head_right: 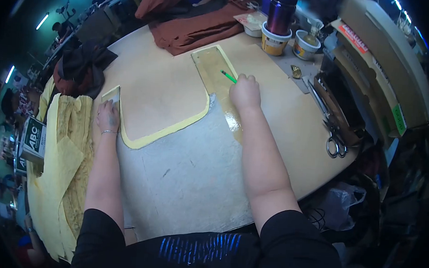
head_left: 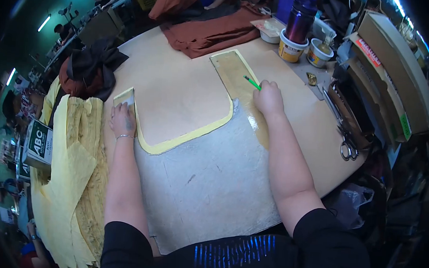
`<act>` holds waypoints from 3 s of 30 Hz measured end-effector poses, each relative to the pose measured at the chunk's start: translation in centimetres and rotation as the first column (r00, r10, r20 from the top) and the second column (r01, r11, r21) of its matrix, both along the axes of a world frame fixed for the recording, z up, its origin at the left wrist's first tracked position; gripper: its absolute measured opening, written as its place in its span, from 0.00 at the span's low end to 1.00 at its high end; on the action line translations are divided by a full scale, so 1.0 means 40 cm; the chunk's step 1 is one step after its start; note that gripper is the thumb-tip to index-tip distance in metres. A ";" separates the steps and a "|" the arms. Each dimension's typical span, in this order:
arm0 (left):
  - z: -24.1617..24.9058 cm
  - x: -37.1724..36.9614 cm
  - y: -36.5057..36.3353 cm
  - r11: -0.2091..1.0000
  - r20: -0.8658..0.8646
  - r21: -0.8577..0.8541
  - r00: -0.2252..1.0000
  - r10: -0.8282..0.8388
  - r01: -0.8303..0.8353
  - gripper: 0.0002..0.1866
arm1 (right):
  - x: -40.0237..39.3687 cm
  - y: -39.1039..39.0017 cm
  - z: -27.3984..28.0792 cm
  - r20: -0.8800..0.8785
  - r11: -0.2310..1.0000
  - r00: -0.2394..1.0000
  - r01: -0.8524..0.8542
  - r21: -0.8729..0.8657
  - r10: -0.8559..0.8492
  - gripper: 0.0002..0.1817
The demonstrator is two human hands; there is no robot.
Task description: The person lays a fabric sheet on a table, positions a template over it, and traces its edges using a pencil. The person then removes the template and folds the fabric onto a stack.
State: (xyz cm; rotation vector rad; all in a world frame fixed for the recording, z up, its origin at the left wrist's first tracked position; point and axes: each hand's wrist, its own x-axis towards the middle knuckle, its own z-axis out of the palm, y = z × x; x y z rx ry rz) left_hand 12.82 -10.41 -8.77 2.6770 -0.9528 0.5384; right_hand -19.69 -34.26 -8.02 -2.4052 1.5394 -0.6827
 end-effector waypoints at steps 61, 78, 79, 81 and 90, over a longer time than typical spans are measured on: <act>-0.003 -0.715 -0.202 0.540 -0.332 -0.077 0.489 -0.807 0.838 0.32 | 0.239 0.334 0.080 0.516 0.297 0.565 -0.806 0.511 0.644 0.09; 0.026 -0.724 -0.194 0.602 -0.459 -0.136 0.488 -0.742 0.787 0.24 | 0.210 -0.119 0.136 0.007 0.533 0.636 -0.653 0.538 0.771 0.07; 0.027 -0.723 -0.194 0.603 -0.465 -0.136 0.486 -0.740 0.786 0.24 | 0.234 -0.128 0.139 -0.012 0.560 0.650 -0.644 0.522 0.760 0.07; 0.030 -0.721 -0.194 0.603 -0.472 -0.137 0.484 -0.737 0.786 0.24 | 0.279 -0.149 0.150 -0.049 0.612 0.678 -0.626 0.483 0.733 0.08; 0.029 -0.721 -0.195 0.606 -0.499 -0.181 0.458 -0.735 0.775 0.24 | 0.412 -0.255 0.067 0.399 0.696 0.768 -0.632 0.342 0.502 0.09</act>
